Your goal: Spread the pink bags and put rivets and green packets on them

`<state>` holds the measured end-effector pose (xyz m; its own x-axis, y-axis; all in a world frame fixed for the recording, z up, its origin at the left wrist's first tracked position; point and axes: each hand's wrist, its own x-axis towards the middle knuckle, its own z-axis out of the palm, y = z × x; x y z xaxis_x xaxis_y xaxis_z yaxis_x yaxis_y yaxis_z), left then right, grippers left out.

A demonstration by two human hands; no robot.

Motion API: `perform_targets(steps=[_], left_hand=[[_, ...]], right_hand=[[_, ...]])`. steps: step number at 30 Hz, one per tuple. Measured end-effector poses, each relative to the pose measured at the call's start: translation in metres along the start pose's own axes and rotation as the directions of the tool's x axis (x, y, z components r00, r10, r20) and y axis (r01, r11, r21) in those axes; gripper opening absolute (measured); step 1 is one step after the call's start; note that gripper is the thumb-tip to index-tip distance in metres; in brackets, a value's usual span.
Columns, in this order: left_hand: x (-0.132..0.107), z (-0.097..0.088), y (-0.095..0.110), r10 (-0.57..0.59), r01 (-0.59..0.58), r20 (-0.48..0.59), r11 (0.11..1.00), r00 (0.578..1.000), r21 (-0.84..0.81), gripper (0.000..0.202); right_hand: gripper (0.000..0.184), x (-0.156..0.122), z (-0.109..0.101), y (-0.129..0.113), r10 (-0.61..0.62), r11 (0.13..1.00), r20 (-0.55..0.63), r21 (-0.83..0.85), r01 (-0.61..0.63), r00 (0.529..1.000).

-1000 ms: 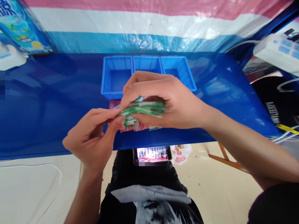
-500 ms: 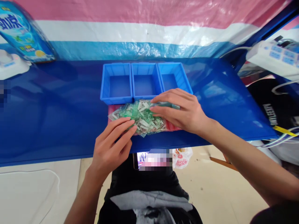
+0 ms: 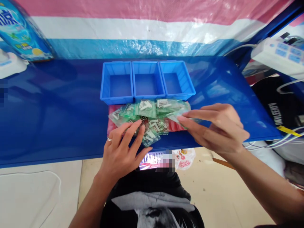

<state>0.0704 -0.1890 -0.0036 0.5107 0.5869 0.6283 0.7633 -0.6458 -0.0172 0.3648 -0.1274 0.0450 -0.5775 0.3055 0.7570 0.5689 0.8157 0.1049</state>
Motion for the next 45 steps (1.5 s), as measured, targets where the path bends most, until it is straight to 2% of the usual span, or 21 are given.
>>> perform_targets(steps=[3, 5, 7, 11, 15, 18, 21, 24, 26, 29, 35, 38, 42, 45], left_hand=[[-0.004, -0.001, 0.000, 0.015, -0.018, -0.064, 0.999, 0.998, -0.043, 0.044], [-0.005, -0.001, -0.002, 0.025, -0.035, -0.108, 0.995, 0.994, -0.093, 0.046], [-0.004, -0.001, -0.005, 0.026, -0.037, -0.124, 0.995, 0.992, -0.088, 0.047], [0.001, -0.002, -0.012, -0.008, 0.008, -0.096, 1.000, 0.995, -0.002, 0.042], [-0.003, -0.003, -0.013, -0.040, 0.038, -0.072, 0.999, 0.997, -0.031, 0.040], [-0.006, -0.003, -0.012, -0.075, 0.070, -0.137, 0.997, 0.988, -0.045, 0.037], [-0.004, -0.003, -0.014, -0.128, 0.119, -0.173, 0.991, 0.977, -0.061, 0.042], [0.000, -0.002, -0.017, -0.115, 0.105, -0.110, 0.990, 0.987, -0.090, 0.057], [0.002, -0.001, -0.020, -0.108, 0.100, -0.064, 0.988, 0.992, -0.117, 0.061], [0.003, 0.000, -0.021, -0.129, 0.121, -0.040, 0.979, 0.991, -0.165, 0.063], [0.005, 0.000, -0.023, -0.148, 0.140, -0.040, 0.978, 0.988, -0.156, 0.064], [0.005, -0.001, -0.023, -0.159, 0.148, -0.048, 0.971, 0.986, -0.187, 0.061], [0.009, -0.008, -0.027, -0.230, 0.197, -0.099, 0.943, 0.968, -0.268, 0.048], [0.024, -0.015, -0.042, -0.250, 0.216, -0.112, 0.944, 0.962, -0.248, 0.041]], right_hand=[[0.069, 0.011, 0.004, -0.009, 0.045, 0.999, -0.050, 0.017, -0.044, 0.998], [0.061, 0.024, 0.014, -0.015, 0.067, 0.996, -0.075, 0.062, -0.063, 0.995], [0.045, 0.036, 0.027, -0.021, 0.055, 0.995, -0.076, 0.091, -0.048, 0.996], [0.024, 0.048, 0.054, -0.029, -0.108, 0.991, 0.028, 0.078, 0.105, 0.994], [0.025, 0.045, 0.067, -0.035, -0.141, 0.988, 0.165, 0.084, 0.129, 0.976], [0.032, 0.038, 0.061, -0.035, -0.113, 0.992, 0.235, 0.078, 0.097, 0.965], [0.039, 0.027, 0.039, -0.030, -0.055, 0.995, 0.192, 0.090, 0.038, 0.980], [0.044, 0.009, 0.015, -0.025, 0.013, 0.998, 0.153, 0.062, -0.022, 0.988], [0.053, -0.004, 0.007, -0.023, 0.070, 0.997, 0.203, -0.002, -0.071, 0.977], [0.063, -0.016, 0.011, -0.025, 0.098, 0.995, 0.246, -0.042, -0.091, 0.964], [0.051, -0.015, 0.029, -0.029, 0.211, 0.977, 0.221, -0.007, -0.215, 0.952], [0.055, -0.016, 0.025, -0.027, 0.244, 0.958, 0.264, 0.083, -0.274, 0.933], [0.065, -0.015, 0.013, -0.018, 0.223, 0.943, 0.340, 0.160, -0.290, 0.913], [0.060, -0.006, 0.009, -0.001, 0.258, 0.928, 0.278, 0.194, -0.317, 0.925]])
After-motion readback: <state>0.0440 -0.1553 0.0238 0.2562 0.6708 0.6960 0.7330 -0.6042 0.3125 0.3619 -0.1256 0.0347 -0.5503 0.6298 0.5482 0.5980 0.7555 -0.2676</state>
